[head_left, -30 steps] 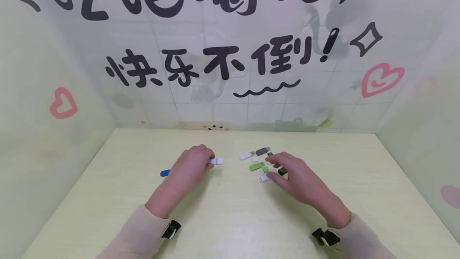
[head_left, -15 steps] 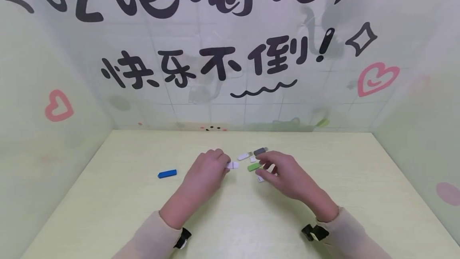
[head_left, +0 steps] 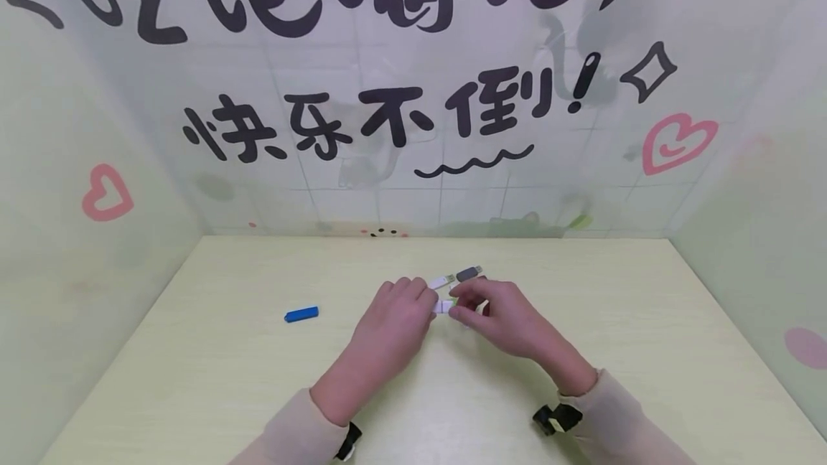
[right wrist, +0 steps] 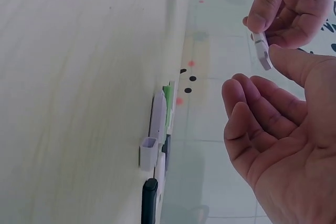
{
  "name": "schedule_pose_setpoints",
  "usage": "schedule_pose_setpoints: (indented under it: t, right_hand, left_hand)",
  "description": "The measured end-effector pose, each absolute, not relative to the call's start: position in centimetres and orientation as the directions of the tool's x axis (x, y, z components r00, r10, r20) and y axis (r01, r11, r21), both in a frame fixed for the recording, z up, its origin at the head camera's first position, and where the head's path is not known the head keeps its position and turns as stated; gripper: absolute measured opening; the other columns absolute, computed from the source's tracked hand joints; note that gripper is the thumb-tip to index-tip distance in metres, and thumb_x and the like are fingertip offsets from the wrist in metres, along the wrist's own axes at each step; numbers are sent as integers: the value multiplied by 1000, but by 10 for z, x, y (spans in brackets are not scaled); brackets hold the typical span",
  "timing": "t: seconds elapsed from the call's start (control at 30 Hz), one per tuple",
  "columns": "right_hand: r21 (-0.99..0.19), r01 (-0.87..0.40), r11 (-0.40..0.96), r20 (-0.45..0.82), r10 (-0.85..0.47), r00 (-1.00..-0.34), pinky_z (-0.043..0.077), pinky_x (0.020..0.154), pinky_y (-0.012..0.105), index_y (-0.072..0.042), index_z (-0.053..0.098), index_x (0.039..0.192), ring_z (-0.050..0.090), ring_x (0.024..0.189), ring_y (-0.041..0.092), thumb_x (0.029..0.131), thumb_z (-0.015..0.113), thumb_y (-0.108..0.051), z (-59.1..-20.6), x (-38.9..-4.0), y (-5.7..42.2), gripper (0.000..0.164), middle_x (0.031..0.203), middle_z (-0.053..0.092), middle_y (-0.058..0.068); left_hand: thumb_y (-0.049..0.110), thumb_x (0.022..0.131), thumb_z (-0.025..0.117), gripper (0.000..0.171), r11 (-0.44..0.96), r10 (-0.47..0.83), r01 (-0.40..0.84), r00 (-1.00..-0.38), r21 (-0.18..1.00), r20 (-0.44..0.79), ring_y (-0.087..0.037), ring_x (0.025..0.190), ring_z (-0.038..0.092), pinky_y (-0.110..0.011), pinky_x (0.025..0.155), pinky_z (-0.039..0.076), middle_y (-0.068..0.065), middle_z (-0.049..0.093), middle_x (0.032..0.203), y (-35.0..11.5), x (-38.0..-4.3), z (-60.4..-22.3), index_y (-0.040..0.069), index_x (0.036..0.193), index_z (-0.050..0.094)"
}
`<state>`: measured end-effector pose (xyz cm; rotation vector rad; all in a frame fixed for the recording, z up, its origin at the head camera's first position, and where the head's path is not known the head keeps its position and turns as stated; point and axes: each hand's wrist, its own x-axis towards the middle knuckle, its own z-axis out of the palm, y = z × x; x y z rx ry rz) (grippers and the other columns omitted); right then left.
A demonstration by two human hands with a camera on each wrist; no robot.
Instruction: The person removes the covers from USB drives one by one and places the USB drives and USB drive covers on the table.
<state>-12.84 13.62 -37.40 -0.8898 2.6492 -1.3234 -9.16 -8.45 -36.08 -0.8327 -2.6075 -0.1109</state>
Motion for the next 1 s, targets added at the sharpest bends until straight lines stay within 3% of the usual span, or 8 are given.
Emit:
schedule_pose_setpoints:
  t: [0.23, 0.4, 0.63, 1.0]
  right_hand:
    - [-749, -446, 489, 166, -514, -841, 57, 70, 29, -13, 78, 110, 65, 79, 8, 102, 75, -22, -375, -128, 135, 12, 89, 71, -12]
    - [-768, -430, 475, 150, -519, -841, 56, 67, 29, -12, 78, 108, 63, 75, 10, 102, 74, -18, -376, -129, 134, 10, 88, 73, -5]
    - [-791, -412, 452, 141, -521, -842, 53, 63, 27, -12, 78, 105, 61, 72, 12, 101, 74, -15, -375, -128, 135, 6, 88, 74, 6]
    - [-744, -486, 458, 195, -547, -814, 52, 61, 26, -14, 78, 106, 60, 71, 12, 102, 74, -16, -372, -126, 136, 6, 91, 75, 1]
  left_hand:
    - [16, 94, 84, 18, 806, 560, 585, -704, -90, 436, -18, 80, 54, -30, 69, 45, -1, 61, 90, -80, -90, -366, 7, 100, 71]
    - [14, 94, 83, 16, 803, 563, 588, -696, -97, 445, -18, 80, 54, -30, 69, 45, -1, 60, 91, -79, -90, -368, 7, 101, 71]
    - [13, 94, 84, 16, 808, 556, 582, -703, -91, 444, -18, 80, 53, -30, 69, 44, -1, 60, 91, -78, -90, -368, 8, 102, 71]
    - [23, 95, 84, 20, 825, 511, 565, -770, 34, 383, -16, 79, 55, -27, 67, 45, 0, 64, 93, -78, -93, -360, 9, 107, 75]
